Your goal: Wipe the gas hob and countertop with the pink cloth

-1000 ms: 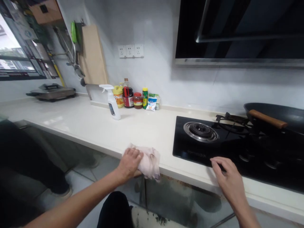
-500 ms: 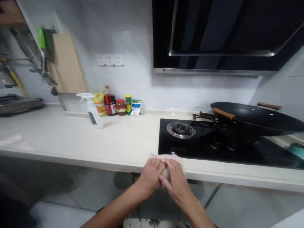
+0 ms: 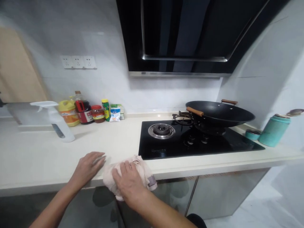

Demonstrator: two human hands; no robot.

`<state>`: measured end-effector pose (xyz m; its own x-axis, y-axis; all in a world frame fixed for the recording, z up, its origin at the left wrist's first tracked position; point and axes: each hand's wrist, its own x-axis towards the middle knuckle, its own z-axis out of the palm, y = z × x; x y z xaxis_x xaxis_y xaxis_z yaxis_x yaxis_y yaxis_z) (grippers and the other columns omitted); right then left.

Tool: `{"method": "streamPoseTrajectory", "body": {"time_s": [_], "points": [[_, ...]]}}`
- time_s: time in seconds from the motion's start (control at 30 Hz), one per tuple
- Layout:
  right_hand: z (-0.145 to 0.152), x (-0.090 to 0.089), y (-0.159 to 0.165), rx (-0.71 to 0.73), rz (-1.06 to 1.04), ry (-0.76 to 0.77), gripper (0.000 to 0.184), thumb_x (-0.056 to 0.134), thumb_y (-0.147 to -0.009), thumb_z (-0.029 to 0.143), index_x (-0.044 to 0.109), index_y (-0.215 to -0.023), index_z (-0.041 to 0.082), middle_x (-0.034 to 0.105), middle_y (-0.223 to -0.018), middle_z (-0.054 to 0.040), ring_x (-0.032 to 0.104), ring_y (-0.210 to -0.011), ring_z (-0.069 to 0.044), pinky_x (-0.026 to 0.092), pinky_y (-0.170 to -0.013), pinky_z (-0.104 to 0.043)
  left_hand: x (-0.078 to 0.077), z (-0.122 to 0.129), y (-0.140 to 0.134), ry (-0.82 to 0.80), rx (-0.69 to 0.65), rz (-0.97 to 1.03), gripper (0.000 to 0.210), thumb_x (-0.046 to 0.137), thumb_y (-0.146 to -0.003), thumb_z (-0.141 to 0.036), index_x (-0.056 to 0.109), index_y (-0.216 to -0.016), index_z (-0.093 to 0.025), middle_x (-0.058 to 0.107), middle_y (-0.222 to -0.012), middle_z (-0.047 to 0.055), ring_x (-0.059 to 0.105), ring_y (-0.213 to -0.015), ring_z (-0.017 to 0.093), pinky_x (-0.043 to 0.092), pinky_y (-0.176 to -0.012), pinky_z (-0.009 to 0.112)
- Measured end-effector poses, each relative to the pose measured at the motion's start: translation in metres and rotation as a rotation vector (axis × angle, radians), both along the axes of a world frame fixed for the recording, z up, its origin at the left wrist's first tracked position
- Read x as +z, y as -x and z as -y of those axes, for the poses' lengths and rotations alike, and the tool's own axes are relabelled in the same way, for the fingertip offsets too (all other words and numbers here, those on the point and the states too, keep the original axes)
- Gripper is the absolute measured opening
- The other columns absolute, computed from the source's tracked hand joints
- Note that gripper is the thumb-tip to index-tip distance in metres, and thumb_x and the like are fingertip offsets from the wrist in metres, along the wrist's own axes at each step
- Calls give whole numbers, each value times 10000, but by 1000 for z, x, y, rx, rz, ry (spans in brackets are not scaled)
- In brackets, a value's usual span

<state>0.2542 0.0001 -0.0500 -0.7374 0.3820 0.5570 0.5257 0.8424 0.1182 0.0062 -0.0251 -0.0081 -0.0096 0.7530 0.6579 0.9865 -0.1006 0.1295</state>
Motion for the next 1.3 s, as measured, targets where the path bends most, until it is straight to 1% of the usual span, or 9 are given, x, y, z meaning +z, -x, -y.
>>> {"method": "streamPoseTrajectory", "body": {"time_s": [0.17, 0.33, 0.53, 0.67, 0.83, 0.9, 1.03, 1.1, 1.3], "points": [[-21, -9, -80, -5, -87, -50, 830, 875, -697, 378, 491, -1411, 204, 588, -1336, -179, 543, -1204, -369, 436, -1016, -534, -9, -6, 14, 161, 68, 87, 457, 475, -905, -568, 741, -1012, -212, 767, -1100, 103, 673, -1083, 300, 516, -946, 427], [-40, -20, -179, -131, -137, -153, 765, 876, -632, 233, 568, -1332, 201, 587, -1316, -193, 516, -1203, -370, 380, -1028, -545, -6, -4, 8, 212, 75, 67, 475, 460, -911, -578, 750, -995, -212, 766, -1102, 98, 660, -1098, 307, 501, -957, 426], [-64, -31, -295, -398, -83, -90, 613, 783, -692, 293, 608, -1276, 228, 608, -1319, -162, 486, -1267, -369, 190, -1150, -637, -3, -3, 6, 185, 85, 36, 451, 457, -916, -545, 759, -945, -211, 778, -1048, 87, 682, -1041, 286, 503, -940, 388], [-75, -22, -366, -596, -31, 58, 646, 633, -700, 200, 568, -1342, 234, 569, -1388, -158, 466, -1306, -367, 275, -1104, -620, -2, -5, 5, 193, 83, 33, 444, 460, -906, -550, 758, -937, -222, 781, -1037, 76, 686, -1023, 277, 500, -933, 377], [-100, 19, -430, -573, -166, 479, 534, 522, -703, 218, 615, -1226, 273, 641, -1297, -77, 581, -1186, -296, 454, -997, -446, -4, -5, 7, 206, 89, 50, 439, 468, -899, -556, 750, -957, -225, 777, -1053, 70, 682, -1031, 268, 484, -963, 371], [-114, 35, -451, -668, -352, 540, 541, 530, -738, 286, 575, -1276, 246, 672, -1225, -81, 636, -1081, -275, 493, -947, -389, -7, -6, 10, 216, 100, 70, 454, 465, -893, -569, 748, -964, -221, 775, -1069, 73, 676, -1048, 274, 481, -970, 377], [-146, 49, -474, -1012, -595, 369, 701, 534, -823, 436, 427, -1448, 137, 601, -1347, -193, 632, -1140, -315, 506, -939, -391, -11, -9, 15, 230, 118, 97, 482, 447, -874, -592, 747, -952, -223, 777, -1076, 77, 676, -1062, 282, 491, -958, 381], [-160, 45, -470, -1065, -565, 358, 712, 524, -860, 505, 439, -1448, 111, 548, -1419, -238, 580, -1245, -358, 475, -1003, -448, -10, -10, 15, 228, 135, 105, 493, 437, -864, -600, 746, -948, -225, 780, -1070, 78, 683, -1052, 283, 500, -944, 382], [-195, 33, -442, -1094, -200, 515, 573, 371, -964, 515, 545, -1394, 177, 622, -1367, -196, 543, -1296, -414, 363, -1072, -618, -4, -7, 7, 249, 162, 119, 488, 438, -854, -595, 744, -933, -223, 780, -1052, 83, 682, -1041, 287, 499, -947, 398]]}}
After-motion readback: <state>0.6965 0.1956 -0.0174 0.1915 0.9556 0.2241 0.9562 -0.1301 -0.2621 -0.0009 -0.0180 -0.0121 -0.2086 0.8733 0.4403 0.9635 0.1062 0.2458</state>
